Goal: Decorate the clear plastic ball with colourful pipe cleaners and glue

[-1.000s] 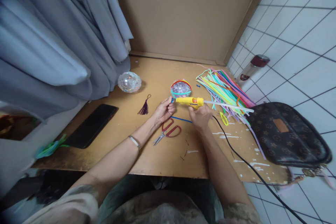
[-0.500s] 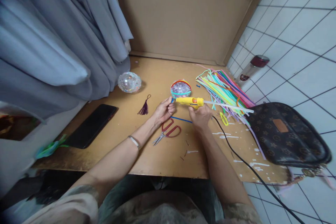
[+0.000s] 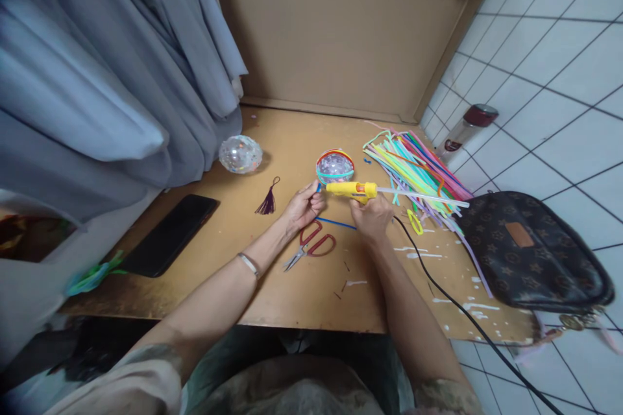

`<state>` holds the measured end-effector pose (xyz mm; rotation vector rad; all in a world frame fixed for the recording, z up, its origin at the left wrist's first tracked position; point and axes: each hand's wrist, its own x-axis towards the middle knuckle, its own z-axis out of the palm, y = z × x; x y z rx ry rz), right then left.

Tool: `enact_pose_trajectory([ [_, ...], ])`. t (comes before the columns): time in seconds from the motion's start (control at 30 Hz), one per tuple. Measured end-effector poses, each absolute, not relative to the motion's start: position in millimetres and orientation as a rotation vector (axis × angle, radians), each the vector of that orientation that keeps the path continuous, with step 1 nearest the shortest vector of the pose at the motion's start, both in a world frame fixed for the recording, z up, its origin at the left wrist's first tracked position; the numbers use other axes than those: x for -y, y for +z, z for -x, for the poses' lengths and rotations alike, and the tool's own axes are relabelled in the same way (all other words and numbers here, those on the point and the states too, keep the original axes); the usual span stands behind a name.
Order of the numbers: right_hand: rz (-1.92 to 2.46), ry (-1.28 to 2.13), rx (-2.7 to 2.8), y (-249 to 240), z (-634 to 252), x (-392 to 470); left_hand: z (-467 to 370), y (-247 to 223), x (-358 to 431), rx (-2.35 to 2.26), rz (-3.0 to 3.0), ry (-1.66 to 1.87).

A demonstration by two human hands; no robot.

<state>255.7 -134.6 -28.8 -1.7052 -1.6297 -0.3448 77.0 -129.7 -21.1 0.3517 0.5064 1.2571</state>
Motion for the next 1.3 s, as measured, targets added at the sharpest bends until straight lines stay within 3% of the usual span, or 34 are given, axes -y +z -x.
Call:
enact_pose_trajectory([
  [1.3, 1.746, -0.345, 1.610, -21.0, -255.5, 137.2, -77.2, -20.1, 131.2, -0.514, -0.343, 1.244],
])
